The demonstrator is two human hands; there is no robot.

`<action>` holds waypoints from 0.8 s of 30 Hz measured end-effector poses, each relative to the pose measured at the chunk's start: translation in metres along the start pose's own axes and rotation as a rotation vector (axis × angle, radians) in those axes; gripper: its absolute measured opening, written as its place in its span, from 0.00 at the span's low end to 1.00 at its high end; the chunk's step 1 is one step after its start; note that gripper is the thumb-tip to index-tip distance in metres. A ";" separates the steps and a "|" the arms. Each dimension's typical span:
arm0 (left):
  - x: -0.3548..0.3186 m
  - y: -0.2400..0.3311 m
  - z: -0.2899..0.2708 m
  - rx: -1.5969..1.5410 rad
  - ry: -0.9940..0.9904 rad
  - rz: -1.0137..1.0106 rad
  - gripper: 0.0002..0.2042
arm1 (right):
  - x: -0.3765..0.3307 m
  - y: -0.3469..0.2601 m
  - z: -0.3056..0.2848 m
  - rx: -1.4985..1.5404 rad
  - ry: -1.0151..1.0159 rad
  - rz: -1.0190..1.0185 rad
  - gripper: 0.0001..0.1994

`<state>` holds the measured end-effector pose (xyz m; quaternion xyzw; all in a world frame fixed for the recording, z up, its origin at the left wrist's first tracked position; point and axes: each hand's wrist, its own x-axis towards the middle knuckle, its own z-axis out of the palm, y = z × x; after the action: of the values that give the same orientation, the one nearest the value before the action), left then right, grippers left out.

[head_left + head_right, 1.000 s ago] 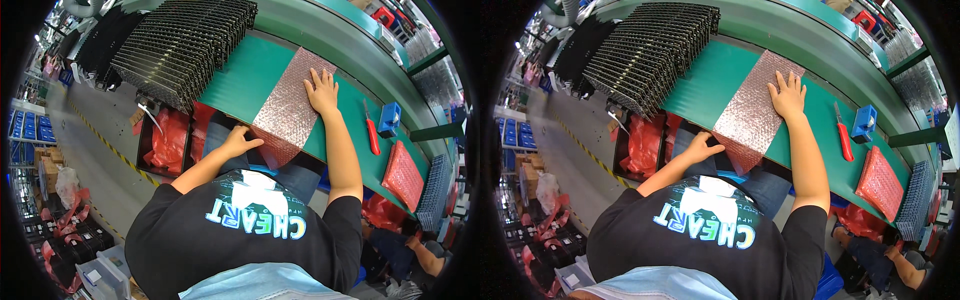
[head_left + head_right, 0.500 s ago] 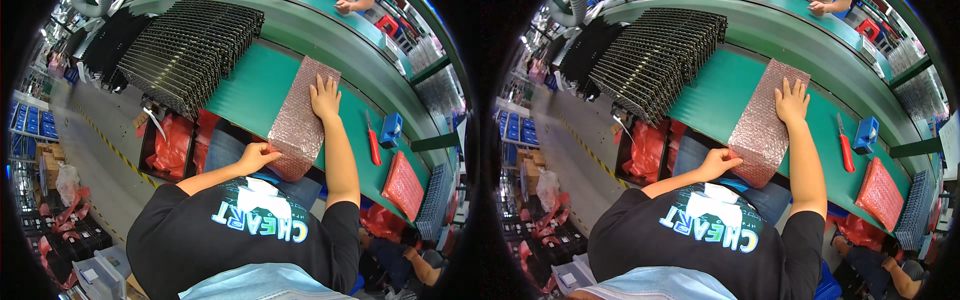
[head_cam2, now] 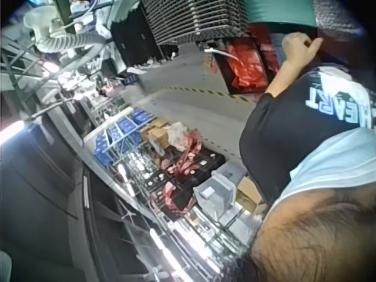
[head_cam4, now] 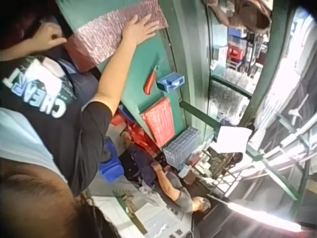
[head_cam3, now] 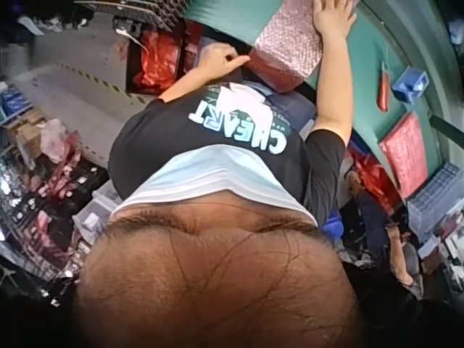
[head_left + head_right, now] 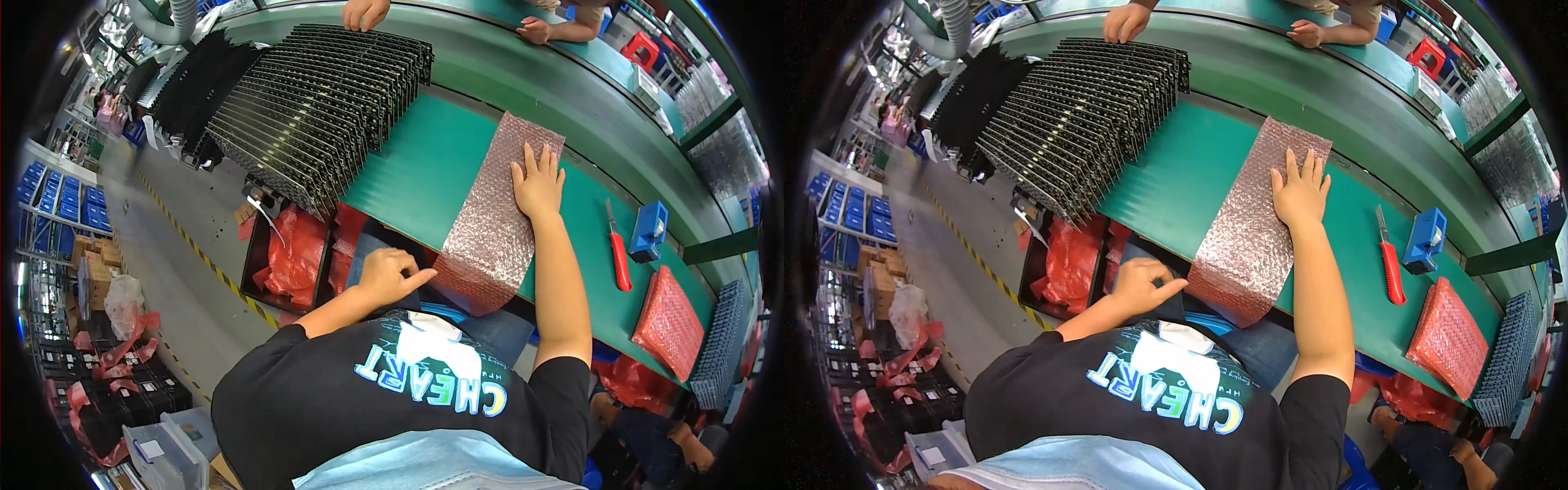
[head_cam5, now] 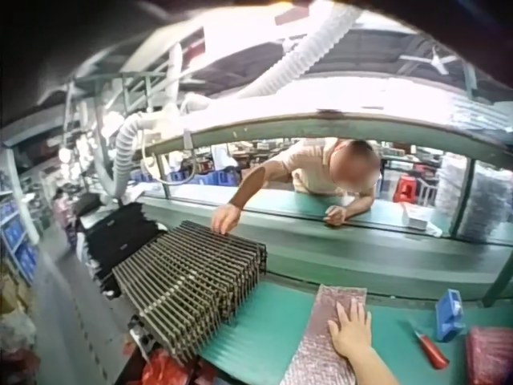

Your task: Packaging electronic LED panels into pink bubble wrap sleeves on a production line.

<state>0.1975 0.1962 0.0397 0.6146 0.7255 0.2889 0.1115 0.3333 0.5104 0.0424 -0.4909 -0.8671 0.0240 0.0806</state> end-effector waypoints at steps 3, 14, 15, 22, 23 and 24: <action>0.025 0.017 -0.030 -0.202 0.216 0.185 0.06 | -0.001 0.001 0.001 0.001 0.009 -0.005 0.31; 0.091 0.041 -0.005 -0.206 0.227 0.438 0.11 | -0.002 -0.001 -0.002 -0.001 0.018 -0.004 0.31; 0.093 0.042 -0.001 -0.207 0.224 0.442 0.11 | -0.001 -0.001 -0.001 -0.001 0.019 0.000 0.31; 0.094 0.041 0.021 -0.021 0.022 0.447 0.18 | 0.000 0.000 0.002 -0.001 0.042 -0.004 0.31; 0.094 0.041 0.021 -0.017 0.023 0.432 0.18 | 0.000 0.001 0.003 0.008 0.046 -0.008 0.31; 0.094 0.042 0.021 -0.013 0.024 0.417 0.19 | 0.000 0.001 0.003 0.016 0.050 -0.012 0.31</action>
<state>0.2223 0.2952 0.0637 0.7473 0.5818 0.3178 0.0443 0.3336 0.5108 0.0395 -0.4855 -0.8676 0.0182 0.1064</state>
